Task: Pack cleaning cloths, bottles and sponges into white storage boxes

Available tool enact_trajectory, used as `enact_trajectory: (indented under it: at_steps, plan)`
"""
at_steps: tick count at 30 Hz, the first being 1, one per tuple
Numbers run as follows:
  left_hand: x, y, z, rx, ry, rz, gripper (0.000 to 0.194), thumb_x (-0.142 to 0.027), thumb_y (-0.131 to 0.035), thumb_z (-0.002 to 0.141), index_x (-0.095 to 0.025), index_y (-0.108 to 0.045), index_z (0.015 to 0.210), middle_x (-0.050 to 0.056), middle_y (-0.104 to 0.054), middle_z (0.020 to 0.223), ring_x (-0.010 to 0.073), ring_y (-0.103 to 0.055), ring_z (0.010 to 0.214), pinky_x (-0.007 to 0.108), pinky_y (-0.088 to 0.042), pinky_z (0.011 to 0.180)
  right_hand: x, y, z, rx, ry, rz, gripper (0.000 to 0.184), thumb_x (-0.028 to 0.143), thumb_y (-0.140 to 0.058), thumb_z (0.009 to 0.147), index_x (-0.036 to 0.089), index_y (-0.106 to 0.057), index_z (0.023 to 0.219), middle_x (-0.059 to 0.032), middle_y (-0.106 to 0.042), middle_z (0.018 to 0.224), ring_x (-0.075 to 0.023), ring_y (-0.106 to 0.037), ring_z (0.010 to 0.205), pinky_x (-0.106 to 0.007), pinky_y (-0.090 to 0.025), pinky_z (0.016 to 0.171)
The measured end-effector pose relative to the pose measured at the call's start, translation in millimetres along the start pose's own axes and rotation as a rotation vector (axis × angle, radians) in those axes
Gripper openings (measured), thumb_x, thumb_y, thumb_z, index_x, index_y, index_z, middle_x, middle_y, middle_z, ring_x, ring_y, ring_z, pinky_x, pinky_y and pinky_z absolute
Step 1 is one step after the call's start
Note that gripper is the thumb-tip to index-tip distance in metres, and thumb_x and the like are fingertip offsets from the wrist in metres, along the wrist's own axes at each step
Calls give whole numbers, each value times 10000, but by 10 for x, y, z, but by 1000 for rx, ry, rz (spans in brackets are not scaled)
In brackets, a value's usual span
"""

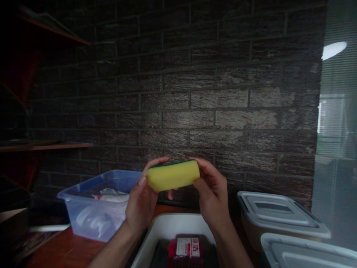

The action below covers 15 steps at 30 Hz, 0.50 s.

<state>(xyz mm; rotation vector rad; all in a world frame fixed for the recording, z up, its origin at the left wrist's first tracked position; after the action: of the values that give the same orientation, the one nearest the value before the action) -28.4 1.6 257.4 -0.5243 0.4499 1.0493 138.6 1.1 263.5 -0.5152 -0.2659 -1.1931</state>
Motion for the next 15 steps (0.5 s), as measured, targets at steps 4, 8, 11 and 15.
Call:
enact_trajectory:
  at_steps: [4,8,11,15]
  plan:
    - [-15,15,16,0,-38,37,468,-465,-455,966,-205,-597,1329,131,-630,1208,270,-627,980,293,-539,597,20,16,10,-17,13,-110,380,108,-646,879,278,-759,1200,-62,-725,1289,-254,-670,1159,-363,-525,969]
    - [-12,53,23,-19,-59,74,466,-447,-475,940,-195,-619,1304,129,-627,1237,267,-591,997,304,-539,639,2,49,13,-22,-12,-184,369,172,-662,885,276,-758,1227,-78,-715,1309,-300,-634,1252,-469,-462,1094]
    - [-29,76,5,-44,-98,135,463,-447,-488,934,-194,-633,1294,123,-621,1256,255,-592,972,307,-528,666,-27,22,20,31,-27,-96,428,328,-668,891,277,-722,1312,-96,-665,1393,-345,-583,1320,-530,-471,1093]
    - [-58,73,-24,-73,-155,225,466,-480,-499,933,-216,-642,1289,121,-600,1291,295,-577,1073,311,-526,685,-62,-11,13,9,-90,-73,472,475,-680,906,292,-702,1341,-92,-615,1466,-360,-523,1384,-559,-468,1095]
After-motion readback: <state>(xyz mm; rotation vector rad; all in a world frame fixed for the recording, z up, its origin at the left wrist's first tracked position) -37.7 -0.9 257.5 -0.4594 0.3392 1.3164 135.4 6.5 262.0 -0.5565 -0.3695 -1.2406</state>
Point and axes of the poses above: each hand's wrist, its own z-axis towards the middle knuckle, its own y-axis out of the back of the hand, x = y × z, the point moved 7 cm from there along z, towards the middle knuckle
